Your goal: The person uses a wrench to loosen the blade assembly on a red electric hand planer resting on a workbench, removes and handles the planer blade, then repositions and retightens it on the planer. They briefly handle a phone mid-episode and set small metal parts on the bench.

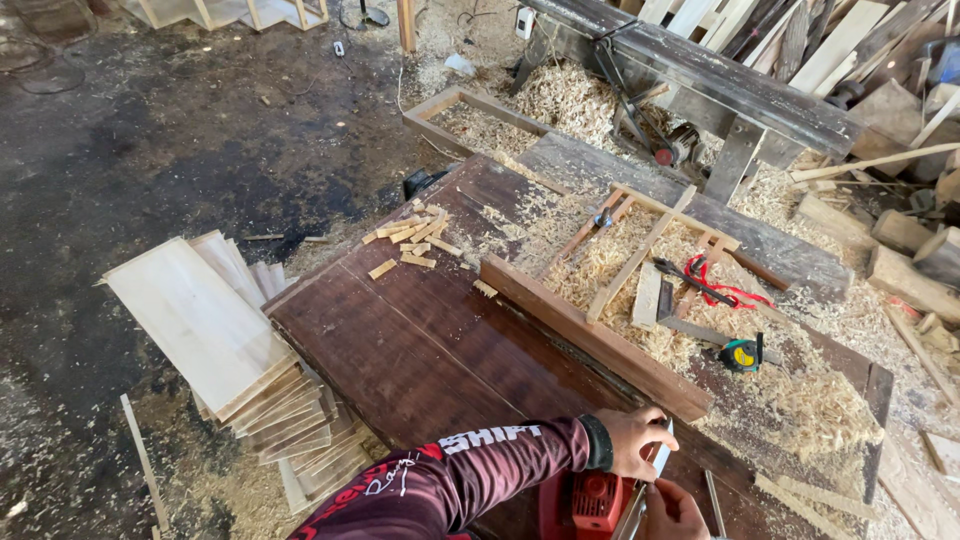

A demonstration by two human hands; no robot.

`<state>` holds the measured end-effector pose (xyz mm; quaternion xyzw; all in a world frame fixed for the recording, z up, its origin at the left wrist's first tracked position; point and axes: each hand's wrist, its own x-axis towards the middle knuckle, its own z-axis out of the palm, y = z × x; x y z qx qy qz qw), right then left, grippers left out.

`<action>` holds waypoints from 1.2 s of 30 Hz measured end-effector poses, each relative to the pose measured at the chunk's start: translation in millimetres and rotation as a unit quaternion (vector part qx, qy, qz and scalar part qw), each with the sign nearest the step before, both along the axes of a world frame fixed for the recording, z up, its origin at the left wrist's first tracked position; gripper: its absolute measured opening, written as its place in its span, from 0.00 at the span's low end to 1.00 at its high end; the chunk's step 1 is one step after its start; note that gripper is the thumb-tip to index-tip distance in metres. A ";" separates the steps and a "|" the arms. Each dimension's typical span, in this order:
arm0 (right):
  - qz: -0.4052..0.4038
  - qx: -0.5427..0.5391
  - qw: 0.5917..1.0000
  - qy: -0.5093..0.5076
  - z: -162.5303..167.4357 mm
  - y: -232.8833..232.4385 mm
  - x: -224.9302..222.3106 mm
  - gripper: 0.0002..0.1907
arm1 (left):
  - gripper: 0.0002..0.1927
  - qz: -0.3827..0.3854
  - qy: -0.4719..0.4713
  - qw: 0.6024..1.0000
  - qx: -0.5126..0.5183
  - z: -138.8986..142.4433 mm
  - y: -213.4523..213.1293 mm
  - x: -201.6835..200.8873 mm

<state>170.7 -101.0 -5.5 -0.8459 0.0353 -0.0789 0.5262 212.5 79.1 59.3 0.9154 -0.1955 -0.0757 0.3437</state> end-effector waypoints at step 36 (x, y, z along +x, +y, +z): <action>0.046 -0.080 0.996 -0.012 32.1 -67.0 -34.9 0.07 | 0.27 -0.023 0.018 0.996 -0.084 -4.9 -17.4 -16.3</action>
